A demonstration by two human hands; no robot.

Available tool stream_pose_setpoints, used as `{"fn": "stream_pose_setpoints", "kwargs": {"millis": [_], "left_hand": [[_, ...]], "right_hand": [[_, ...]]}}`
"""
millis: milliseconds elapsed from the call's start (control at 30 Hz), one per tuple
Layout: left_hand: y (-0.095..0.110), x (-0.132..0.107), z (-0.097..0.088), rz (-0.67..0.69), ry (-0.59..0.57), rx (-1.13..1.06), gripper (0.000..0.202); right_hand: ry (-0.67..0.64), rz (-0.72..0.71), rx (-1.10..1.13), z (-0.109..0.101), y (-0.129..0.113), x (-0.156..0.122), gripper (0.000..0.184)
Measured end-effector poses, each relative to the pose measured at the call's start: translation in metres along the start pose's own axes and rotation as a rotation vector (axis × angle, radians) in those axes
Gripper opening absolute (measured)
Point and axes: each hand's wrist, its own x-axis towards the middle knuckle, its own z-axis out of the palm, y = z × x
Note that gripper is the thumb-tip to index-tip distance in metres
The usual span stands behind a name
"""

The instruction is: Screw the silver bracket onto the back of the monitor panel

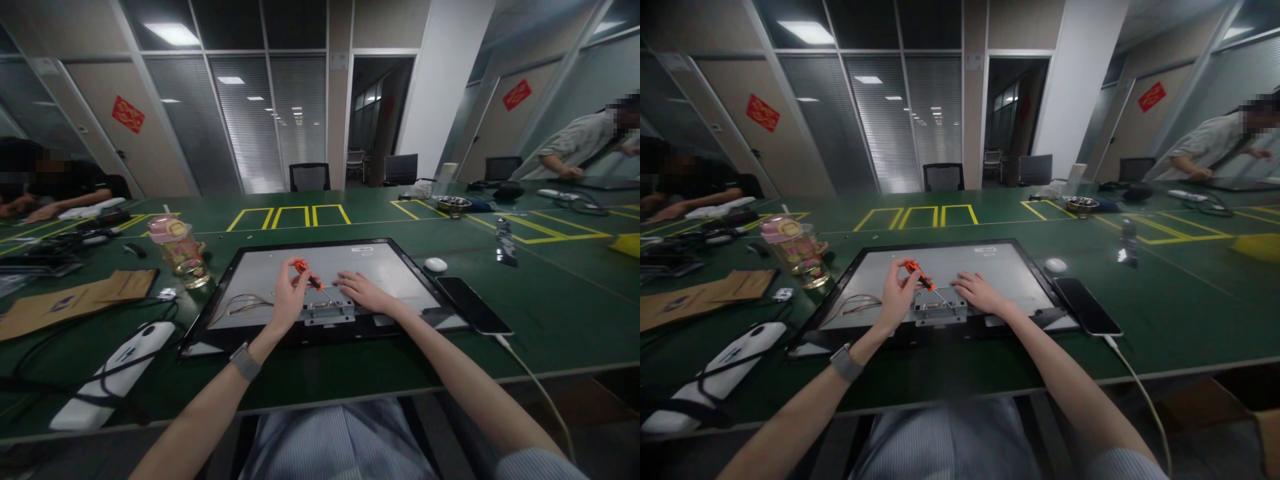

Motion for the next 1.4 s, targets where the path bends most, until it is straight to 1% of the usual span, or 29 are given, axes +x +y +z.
{"fn": "stream_pose_setpoints", "kwargs": {"millis": [433,633,933,1033,1100,1200,1267,1400], "left_hand": [[-0.004,-0.001,0.002,-0.010,-0.039,-0.011,0.030],[-0.004,-0.003,0.002,0.032,-0.019,0.071,0.029],[0.001,-0.002,0.001,0.016,-0.016,0.043,0.030],[-0.001,-0.002,0.001,0.040,-0.019,0.070,0.029],[-0.002,-0.003,0.001,0.084,-0.033,0.121,0.028],[0.001,-0.006,0.002,0.220,-0.103,0.214,0.025],[0.007,-0.009,0.005,0.330,-0.188,0.303,0.024],[0.028,-0.012,0.017,0.513,-0.386,0.450,0.032]], "right_hand": [[0.004,0.007,-0.001,0.000,-0.001,0.000,0.048],[0.003,0.007,-0.001,0.002,0.002,0.001,0.047],[-0.021,0.002,-0.032,-0.001,0.000,0.000,0.047],[-0.018,-0.001,-0.028,-0.001,0.000,0.000,0.047],[-0.014,0.004,-0.018,-0.001,0.000,0.000,0.047],[-0.012,0.013,-0.002,-0.001,-0.001,-0.001,0.047],[-0.015,0.013,0.000,0.000,0.000,-0.001,0.046],[-0.002,-0.018,-0.005,0.003,0.003,0.001,0.042]]}}
